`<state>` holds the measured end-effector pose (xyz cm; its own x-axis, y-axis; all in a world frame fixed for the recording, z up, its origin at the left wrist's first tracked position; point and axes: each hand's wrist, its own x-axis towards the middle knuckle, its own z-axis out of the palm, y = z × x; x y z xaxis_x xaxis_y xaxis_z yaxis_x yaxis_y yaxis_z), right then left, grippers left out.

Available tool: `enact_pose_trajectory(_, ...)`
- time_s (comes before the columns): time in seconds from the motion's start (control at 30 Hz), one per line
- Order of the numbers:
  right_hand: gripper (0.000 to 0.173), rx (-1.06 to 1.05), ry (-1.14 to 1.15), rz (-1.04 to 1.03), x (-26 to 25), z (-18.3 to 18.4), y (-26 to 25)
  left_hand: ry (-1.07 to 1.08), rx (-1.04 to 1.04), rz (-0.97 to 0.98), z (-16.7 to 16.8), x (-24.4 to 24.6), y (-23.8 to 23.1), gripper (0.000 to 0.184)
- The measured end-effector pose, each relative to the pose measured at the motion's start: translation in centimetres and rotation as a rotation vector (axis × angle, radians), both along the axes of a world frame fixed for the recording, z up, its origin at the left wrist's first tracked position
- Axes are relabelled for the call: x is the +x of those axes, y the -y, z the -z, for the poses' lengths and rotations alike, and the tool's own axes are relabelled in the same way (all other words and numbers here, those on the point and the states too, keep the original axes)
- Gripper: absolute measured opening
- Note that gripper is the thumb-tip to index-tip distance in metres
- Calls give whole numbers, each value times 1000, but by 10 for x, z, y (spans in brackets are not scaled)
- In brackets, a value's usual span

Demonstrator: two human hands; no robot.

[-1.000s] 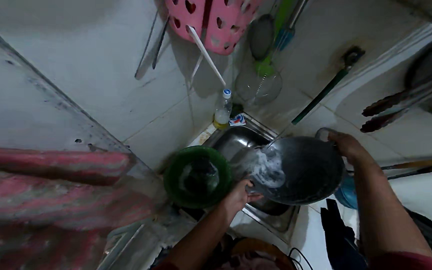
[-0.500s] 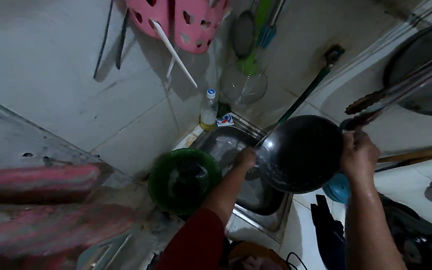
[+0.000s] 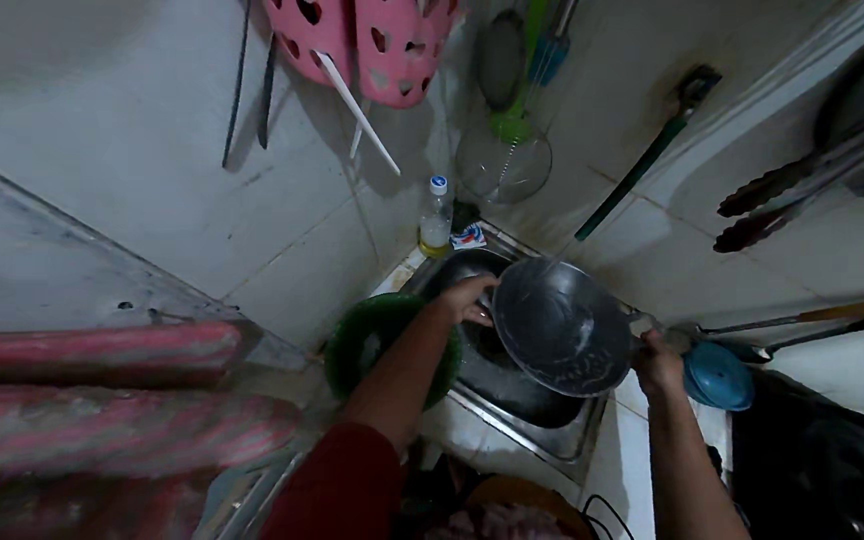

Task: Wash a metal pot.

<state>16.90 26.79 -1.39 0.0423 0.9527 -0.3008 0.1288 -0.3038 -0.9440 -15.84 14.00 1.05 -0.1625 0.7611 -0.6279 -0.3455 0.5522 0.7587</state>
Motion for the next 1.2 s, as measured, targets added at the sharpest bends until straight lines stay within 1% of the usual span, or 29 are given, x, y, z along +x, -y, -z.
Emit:
enact_pose_trajectory(0.03, 32, 2, 27, -36, -3, -1, -5, 20, 8, 25, -5, -1, 7, 49)
enact_pose_trajectory(0.1, 36, 20, 150, -102, -15, -5, -14, -12, 39, 53, -16, 6, 27, 64)
enact_pose_trajectory(0.13, 39, 17, 214, -148, -22, -7, -19, -22, 55, 41, -19, 11, 38, 68)
enact_pose_trajectory(0.2, 45, 3, 338, -250, -37, -11, -25, -9, 65, 8, -27, 20, 59, 68)
enact_pose_trajectory(0.23, 46, 28, 430, -296, -47, -14, -26, -3, 52, -18, -30, 24, 68, 67)
enact_pose_trajectory(0.27, 47, 84, 557, -338, -58, -20, -26, 9, 33, -45, -34, 26, 76, 64)
enact_pose_trajectory(0.33, 49, 272, 877, -443, -83, -33, -27, 50, 2, -126, -36, 28, 88, 55)
enact_pose_trajectory(0.37, 49, 406, 947, -499, -95, -37, -26, 81, -10, -169, -36, 29, 93, 52)
enact_pose_trajectory(0.4, 44, 516, 953, -562, -109, -41, -26, 110, -18, -208, -33, 30, 96, 52)
enact_pose_trajectory(0.43, 37, 554, 927, -641, -126, -43, -25, 134, -27, -241, -31, 31, 98, 52)
enact_pose_trajectory(0.47, 33, 494, 870, -731, -142, -43, -23, 152, -37, -272, -27, 32, 99, 51)
enact_pose_trajectory(0.5, 31, 351, 755, -809, -159, -40, -21, 169, -46, -301, -24, 34, 99, 51)
enact_pose_trajectory(0.53, 32, 171, 589, -849, -175, -37, -18, 178, -52, -318, -22, 35, 99, 52)
enact_pose_trajectory(0.6, 36, -138, 266, -847, -198, -38, -17, 191, -56, -332, -21, 38, 99, 56)
enact_pose_trajectory(0.63, 38, -214, 154, -799, -207, -39, -19, 194, -56, -335, -20, 38, 99, 58)
enact_pose_trajectory(0.67, 39, -236, 83, -731, -213, -42, -21, 201, -52, -336, -20, 37, 99, 59)
enact_pose_trajectory(0.7, 39, -215, 68, -659, -220, -45, -21, 207, -44, -336, -20, 36, 101, 60)
enact_pose_trajectory(0.73, 39, -153, 114, -619, -224, -46, -21, 212, -34, -337, -20, 35, 102, 60)
enact_pose_trajectory(0.77, 39, -53, 245, -605, -227, -43, -19, 217, -24, -335, -22, 35, 104, 61)
enact_pose_trajectory(0.83, 39, 115, 530, -706, -232, -29, -2, 224, -14, -326, -24, 39, 105, 64)
enact_pose_trajectory(0.87, 41, 173, 525, -715, -235, -15, 15, 224, -5, -327, -25, 42, 104, 67)
enact_pose_trajectory(0.9, 46, 224, 471, -722, -239, -2, 34, 226, 14, -326, -25, 45, 103, 70)
enact_pose_trajectory(0.93, 56, 227, 388, -783, -240, 4, 56, 219, 43, -312, -24, 47, 102, 74)
enact_pose_trajectory(0.97, 64, 186, 286, -865, -237, 3, 80, 205, 70, -295, -24, 50, 102, 78)
enact_pose_trajectory(1.0, 66, 117, 192, -961, -230, -6, 103, 188, 92, -286, -25, 51, 101, 79)
enact_pose_trajectory(1.07, 64, -9, 59, -1175, -200, -31, 133, 104, 100, -295, -28, 50, 102, 80)
enact_pose_trajectory(1.1, 65, -34, 52, -1300, -180, -38, 136, 64, 106, -296, -29, 47, 103, 84)
enact_pose_trajectory(1.13, 71, -17, 85, -1440, -160, -41, 132, 26, 120, -301, -32, 43, 106, 85)
enact_pose_trajectory(1.2, 79, 74, 275, -1688, -126, -32, 112, -74, 120, -316, -38, 37, 110, 86)
